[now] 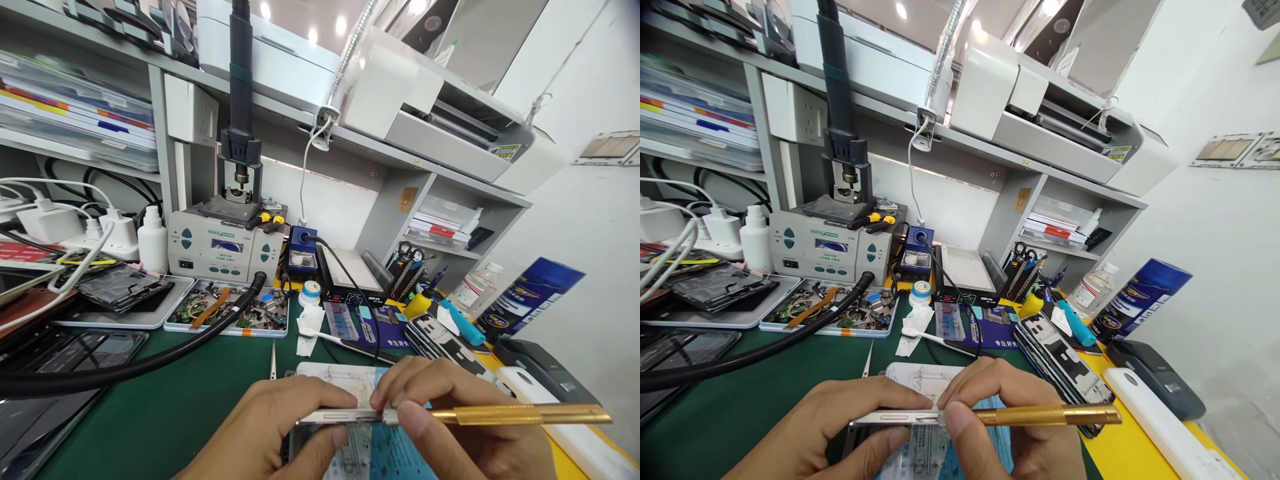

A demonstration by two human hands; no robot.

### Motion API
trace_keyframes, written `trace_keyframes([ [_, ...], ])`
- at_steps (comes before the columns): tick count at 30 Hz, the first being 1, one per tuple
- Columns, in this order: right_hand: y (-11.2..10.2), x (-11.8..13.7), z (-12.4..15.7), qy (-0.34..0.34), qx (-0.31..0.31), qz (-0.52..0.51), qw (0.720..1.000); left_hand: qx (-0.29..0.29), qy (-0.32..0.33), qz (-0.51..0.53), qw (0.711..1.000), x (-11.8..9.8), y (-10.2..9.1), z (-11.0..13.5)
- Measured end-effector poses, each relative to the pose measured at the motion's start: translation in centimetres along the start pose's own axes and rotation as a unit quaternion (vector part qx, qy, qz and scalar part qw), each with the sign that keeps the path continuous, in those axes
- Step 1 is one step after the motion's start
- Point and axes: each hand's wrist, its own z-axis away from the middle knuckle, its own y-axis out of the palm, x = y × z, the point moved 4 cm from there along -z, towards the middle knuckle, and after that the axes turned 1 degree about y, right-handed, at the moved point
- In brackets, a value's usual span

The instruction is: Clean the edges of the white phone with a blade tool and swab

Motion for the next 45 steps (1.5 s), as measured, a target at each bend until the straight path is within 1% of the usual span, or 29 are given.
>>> trace_keyframes([
  [2, -0.2, 0.0, -0.1, 0.001, 0.013, 0.021, 1.000, -0.004, -0.012, -0.004, 1.000, -0.1, -0.1, -0.1],
  [5, -0.5, 0.1, -0.2, -0.001, 0.017, 0.041, 0.999, 0.019, -0.028, -0.017, 0.999, -0.3, -0.1, -0.2],
  [7, -0.6, 0.1, -0.3, -0.003, 0.017, 0.043, 0.999, 0.027, -0.022, -0.027, 0.999, -0.3, -0.1, -0.2],
  [12, -0.5, 0.0, -0.3, -0.003, 0.020, 0.041, 0.999, 0.021, -0.009, -0.053, 0.998, -0.1, 0.1, -0.1],
  [18, -0.5, -0.2, 0.0, 0.001, 0.024, 0.031, 0.999, 0.009, -0.006, -0.051, 0.999, 0.1, 0.1, -0.1],
  [22, -0.7, -0.3, -0.1, 0.006, 0.011, 0.037, 0.999, 0.020, -0.004, -0.038, 0.999, -0.3, -0.1, -0.1],
  [26, -1.2, -0.5, -0.1, 0.010, -0.009, 0.013, 1.000, 0.030, -0.019, -0.031, 0.999, -0.8, -0.4, -0.1],
  [30, -1.1, -0.8, 0.0, 0.030, 0.003, 0.035, 0.999, 0.023, -0.030, -0.033, 0.999, -0.9, -0.5, -0.2],
  [35, -0.7, -1.0, 0.1, 0.066, 0.007, 0.041, 0.997, 0.021, -0.021, -0.021, 0.999, -0.9, -0.5, -0.2],
  [39, -0.8, -1.1, 0.3, 0.072, 0.020, 0.041, 0.996, 0.023, -0.014, -0.016, 1.000, -1.0, -0.5, -0.2],
  [43, -0.8, -1.1, 0.4, 0.076, 0.028, 0.037, 0.996, 0.032, -0.011, -0.033, 0.999, -0.7, -0.4, -0.2],
  [45, -0.8, -1.2, 0.3, 0.079, 0.027, 0.035, 0.996, 0.024, -0.007, -0.043, 0.999, -0.5, -0.4, -0.1],
])
